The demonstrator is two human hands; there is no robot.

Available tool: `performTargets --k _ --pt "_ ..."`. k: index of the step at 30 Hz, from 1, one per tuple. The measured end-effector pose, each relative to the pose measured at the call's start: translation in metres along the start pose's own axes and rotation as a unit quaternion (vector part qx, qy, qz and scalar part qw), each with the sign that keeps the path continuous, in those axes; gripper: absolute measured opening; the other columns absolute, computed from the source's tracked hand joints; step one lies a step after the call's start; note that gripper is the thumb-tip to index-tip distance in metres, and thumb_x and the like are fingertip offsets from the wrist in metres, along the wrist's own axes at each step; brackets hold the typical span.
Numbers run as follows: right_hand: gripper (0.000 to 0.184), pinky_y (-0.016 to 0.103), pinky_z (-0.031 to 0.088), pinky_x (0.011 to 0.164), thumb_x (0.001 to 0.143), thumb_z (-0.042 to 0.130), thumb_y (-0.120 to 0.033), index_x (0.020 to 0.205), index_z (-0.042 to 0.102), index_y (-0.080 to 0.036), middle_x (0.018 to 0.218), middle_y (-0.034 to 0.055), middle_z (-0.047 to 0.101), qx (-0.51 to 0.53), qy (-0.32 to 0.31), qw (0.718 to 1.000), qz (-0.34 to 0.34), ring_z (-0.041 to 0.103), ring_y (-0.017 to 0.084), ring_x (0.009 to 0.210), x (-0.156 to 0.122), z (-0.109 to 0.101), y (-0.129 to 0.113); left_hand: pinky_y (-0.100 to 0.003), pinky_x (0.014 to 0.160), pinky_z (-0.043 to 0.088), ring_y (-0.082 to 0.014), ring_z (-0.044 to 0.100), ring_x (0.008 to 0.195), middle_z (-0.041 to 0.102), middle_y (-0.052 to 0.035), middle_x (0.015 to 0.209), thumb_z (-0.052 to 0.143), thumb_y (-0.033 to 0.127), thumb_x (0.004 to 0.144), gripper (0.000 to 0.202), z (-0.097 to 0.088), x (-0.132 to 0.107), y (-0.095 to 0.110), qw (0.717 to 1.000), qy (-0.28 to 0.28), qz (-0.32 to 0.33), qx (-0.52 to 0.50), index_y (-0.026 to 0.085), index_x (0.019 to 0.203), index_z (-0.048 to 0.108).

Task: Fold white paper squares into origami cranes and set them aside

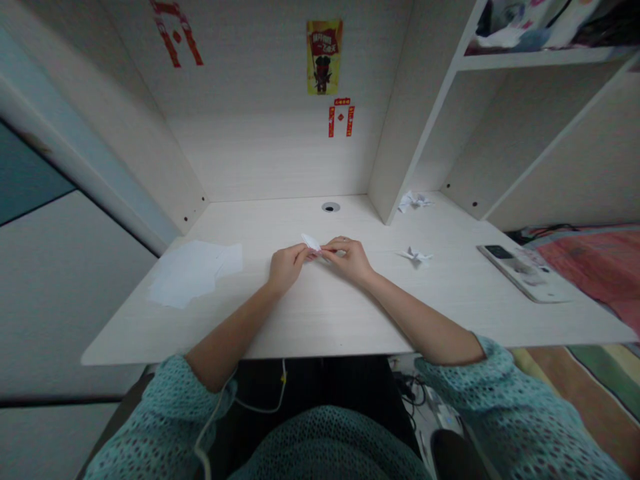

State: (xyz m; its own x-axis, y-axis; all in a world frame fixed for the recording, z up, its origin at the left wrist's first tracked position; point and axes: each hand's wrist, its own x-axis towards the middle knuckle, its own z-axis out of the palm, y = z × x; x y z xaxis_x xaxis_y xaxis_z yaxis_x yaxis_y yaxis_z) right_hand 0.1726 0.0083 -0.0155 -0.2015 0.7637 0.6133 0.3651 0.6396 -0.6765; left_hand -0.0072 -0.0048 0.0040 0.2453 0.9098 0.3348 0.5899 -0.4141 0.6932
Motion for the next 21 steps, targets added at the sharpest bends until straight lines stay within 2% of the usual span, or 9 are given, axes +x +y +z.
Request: performTargets --k 6,14,21 --pt "0.018 0.028 0.045 0.064 0.079 0.06 -0.034 0.077 0.072 -0.021 0.071 0.0037 0.068 -0.003 0.01 1.0 0.007 0.059 0.015 0.067 0.0 0.002 -0.001 -0.024 0.075 0.044 -0.0164 0.064 0.083 0.071 0.0001 0.083 0.042 0.041 0.087 0.031 0.002 0.001 -0.003 1.0 0.0 -0.005 -0.016 0.024 0.084 0.067" --pt "0.017 0.029 0.043 0.066 0.079 0.058 -0.029 0.071 0.07 -0.02 0.065 0.0027 0.065 -0.036 0.062 0.997 0.01 0.055 0.015 0.064 -0.002 0.004 -0.007 -0.026 0.075 0.048 -0.0174 0.065 0.079 0.069 -0.0032 0.079 0.057 0.047 0.075 0.03 0.015 0.001 -0.001 0.976 0.028 -0.058 -0.206 0.018 0.078 0.065" --pt "0.019 0.028 0.044 0.064 0.078 0.056 -0.033 0.078 0.069 -0.019 0.07 0.0031 0.065 0.016 0.054 0.997 0.059 0.055 0.015 0.066 -0.004 0.01 -0.002 -0.029 0.078 0.048 -0.017 0.063 0.078 0.068 -0.0043 0.076 0.067 0.044 0.066 0.03 0.016 0.003 0.006 0.95 0.056 -0.122 -0.283 0.015 0.071 0.061"
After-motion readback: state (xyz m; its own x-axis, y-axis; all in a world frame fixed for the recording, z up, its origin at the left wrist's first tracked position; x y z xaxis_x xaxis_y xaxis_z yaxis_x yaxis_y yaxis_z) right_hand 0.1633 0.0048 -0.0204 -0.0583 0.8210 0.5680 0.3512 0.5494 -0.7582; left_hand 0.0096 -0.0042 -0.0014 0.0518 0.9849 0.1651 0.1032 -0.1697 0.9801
